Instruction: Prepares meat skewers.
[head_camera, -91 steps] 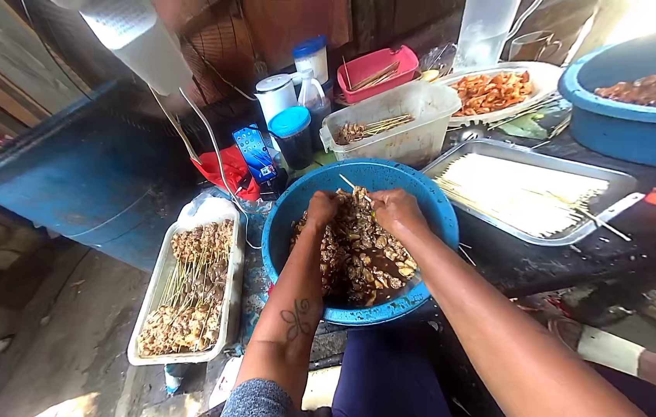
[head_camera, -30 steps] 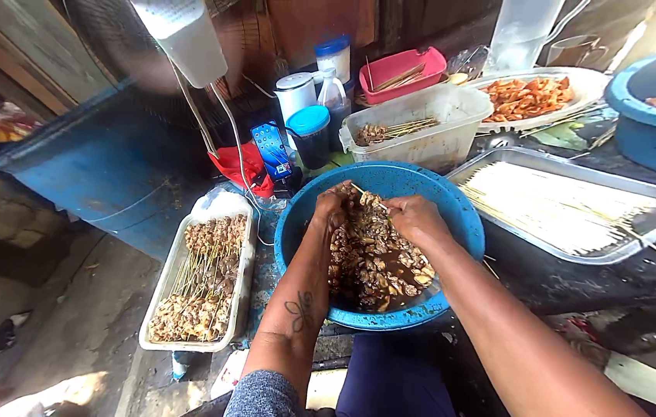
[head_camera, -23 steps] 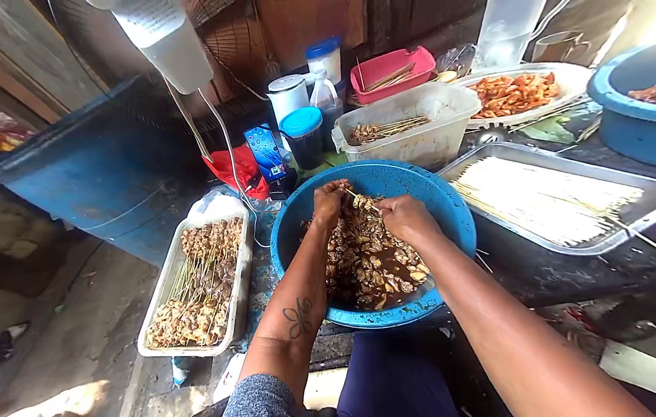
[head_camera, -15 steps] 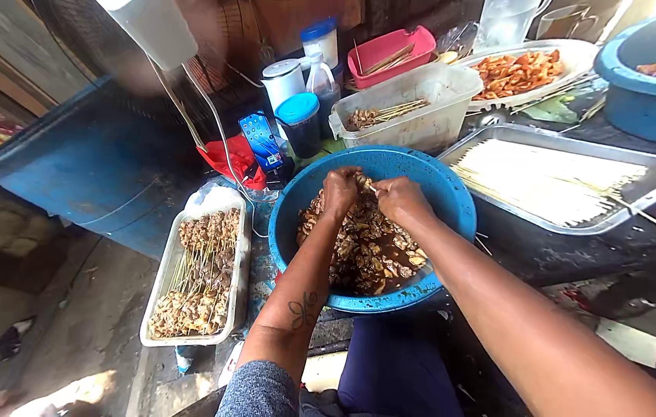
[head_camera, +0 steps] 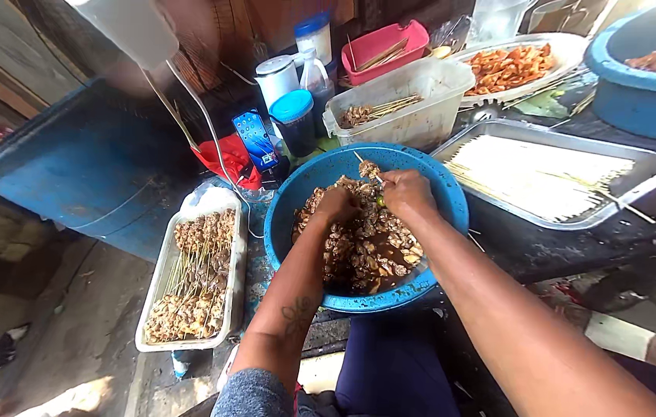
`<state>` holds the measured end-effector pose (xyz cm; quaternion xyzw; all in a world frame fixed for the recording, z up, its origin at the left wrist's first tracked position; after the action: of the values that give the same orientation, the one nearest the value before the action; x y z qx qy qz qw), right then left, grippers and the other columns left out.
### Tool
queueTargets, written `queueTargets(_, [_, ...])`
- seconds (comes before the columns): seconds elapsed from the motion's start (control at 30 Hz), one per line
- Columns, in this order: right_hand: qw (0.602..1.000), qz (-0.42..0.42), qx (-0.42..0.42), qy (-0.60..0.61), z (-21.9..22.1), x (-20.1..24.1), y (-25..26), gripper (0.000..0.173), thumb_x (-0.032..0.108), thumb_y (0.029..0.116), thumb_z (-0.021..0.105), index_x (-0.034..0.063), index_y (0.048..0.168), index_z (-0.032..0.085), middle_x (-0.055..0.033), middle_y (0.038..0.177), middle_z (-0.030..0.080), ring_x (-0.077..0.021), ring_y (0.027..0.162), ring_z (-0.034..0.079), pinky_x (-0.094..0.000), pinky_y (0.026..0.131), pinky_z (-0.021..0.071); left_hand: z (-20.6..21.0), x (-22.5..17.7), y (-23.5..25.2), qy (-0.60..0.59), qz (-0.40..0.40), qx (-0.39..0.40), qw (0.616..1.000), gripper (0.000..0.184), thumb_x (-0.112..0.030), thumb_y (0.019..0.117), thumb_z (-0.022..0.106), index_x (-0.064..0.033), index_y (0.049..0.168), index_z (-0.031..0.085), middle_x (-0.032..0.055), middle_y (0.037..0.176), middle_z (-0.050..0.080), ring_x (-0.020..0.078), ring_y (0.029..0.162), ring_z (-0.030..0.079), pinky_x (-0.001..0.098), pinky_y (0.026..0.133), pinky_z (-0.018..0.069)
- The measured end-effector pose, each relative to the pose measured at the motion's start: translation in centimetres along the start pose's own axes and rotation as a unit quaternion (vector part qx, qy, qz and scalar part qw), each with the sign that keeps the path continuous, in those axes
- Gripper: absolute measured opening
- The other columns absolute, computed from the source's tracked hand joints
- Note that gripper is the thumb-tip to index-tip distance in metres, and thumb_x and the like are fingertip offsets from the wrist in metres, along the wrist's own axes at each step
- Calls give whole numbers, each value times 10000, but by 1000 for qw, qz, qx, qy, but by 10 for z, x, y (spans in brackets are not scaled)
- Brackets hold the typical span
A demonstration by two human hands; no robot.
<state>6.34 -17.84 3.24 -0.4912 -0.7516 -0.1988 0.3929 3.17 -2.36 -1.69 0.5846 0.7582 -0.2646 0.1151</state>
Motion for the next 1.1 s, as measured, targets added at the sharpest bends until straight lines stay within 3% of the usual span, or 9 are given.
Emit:
queueTargets(0.07, [1000, -2, 16, -4, 1, -2, 1, 344, 59, 1076, 465, 33, 1338, 687, -253, 1338, 652, -427, 1289, 595, -622, 1061, 453, -6, 14, -3, -230, -24, -73, 970, 175, -28, 924, 709, 76, 1064, 699, 182, 975, 706, 235, 877, 667, 425, 847, 552])
queueTargets(0.17, [998, -19, 53, -27, 5, 0, 0, 353, 57, 1076, 459, 59, 1336, 697, -241, 1318, 670, -428, 1271, 610, -635, 1043, 460, -8, 27, -1, -462, -88, -183, 863, 129, -12, 969, 657, 69, 1068, 644, 91, 826, 659, 110, 664, 613, 276, 653, 557])
queueTargets(0.27, [994, -39, 78, -60, 9, -1, 1, 348, 52, 1071, 471, 68, 1322, 711, -244, 1291, 684, -448, 1249, 618, -655, 1026, 460, -9, 33, 5, -537, -102, -246, 801, 137, 12, 985, 615, 85, 1097, 640, 90, 838, 657, 103, 658, 613, 261, 654, 558])
queueTargets(0.37, [991, -33, 103, -78, 10, -2, 1, 344, 67, 1070, 476, 68, 1322, 710, -244, 1282, 687, -445, 1243, 622, -655, 1024, 463, -10, 29, 3, -557, -105, -258, 782, 156, 39, 990, 572, 90, 1127, 628, 99, 859, 654, 114, 670, 619, 262, 660, 564])
queueTargets(0.57, [989, -30, 115, -86, 10, 2, -1, 333, 92, 1080, 490, 72, 1336, 701, -229, 1307, 678, -416, 1266, 614, -624, 1042, 464, -13, 20, -1, -491, -76, -254, 830, 173, 31, 997, 559, 84, 1140, 641, 104, 854, 664, 108, 657, 620, 265, 660, 563])
queueTargets(0.73, [989, -26, 117, -80, 11, 1, 0, 341, 64, 1073, 483, 65, 1336, 700, -229, 1322, 673, -415, 1281, 606, -615, 1054, 457, -19, 16, -4, -235, -76, -295, 923, 180, -68, 1003, 602, -14, 1123, 725, 144, 1014, 737, 243, 914, 711, 450, 872, 569])
queueTargets(0.83, [989, -23, 119, -84, 12, 1, 1, 346, 63, 1075, 477, 64, 1347, 692, -227, 1343, 661, -413, 1299, 595, -615, 1064, 451, -25, 6, -10, -137, -81, -303, 939, 195, -72, 996, 598, -30, 1120, 741, 154, 1051, 743, 298, 999, 707, 514, 923, 540])
queueTargets(1.1, [993, -23, 107, -51, 16, 0, 3, 338, 67, 1074, 479, 46, 1330, 698, -234, 1330, 666, -410, 1293, 598, -613, 1063, 450, -27, -11, -14, -31, -74, -274, 958, 251, -97, 1031, 535, -39, 1177, 731, 176, 1140, 729, 347, 1120, 681, 533, 988, 518])
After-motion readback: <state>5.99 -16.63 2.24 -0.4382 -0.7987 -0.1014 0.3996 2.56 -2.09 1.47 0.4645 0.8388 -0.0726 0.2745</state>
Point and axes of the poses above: each hand's wrist, its own y-axis towards the middle knuckle, its own z-axis out of the palm, x = y × z, the point moved 2 cm from there along y, towards the middle knuckle
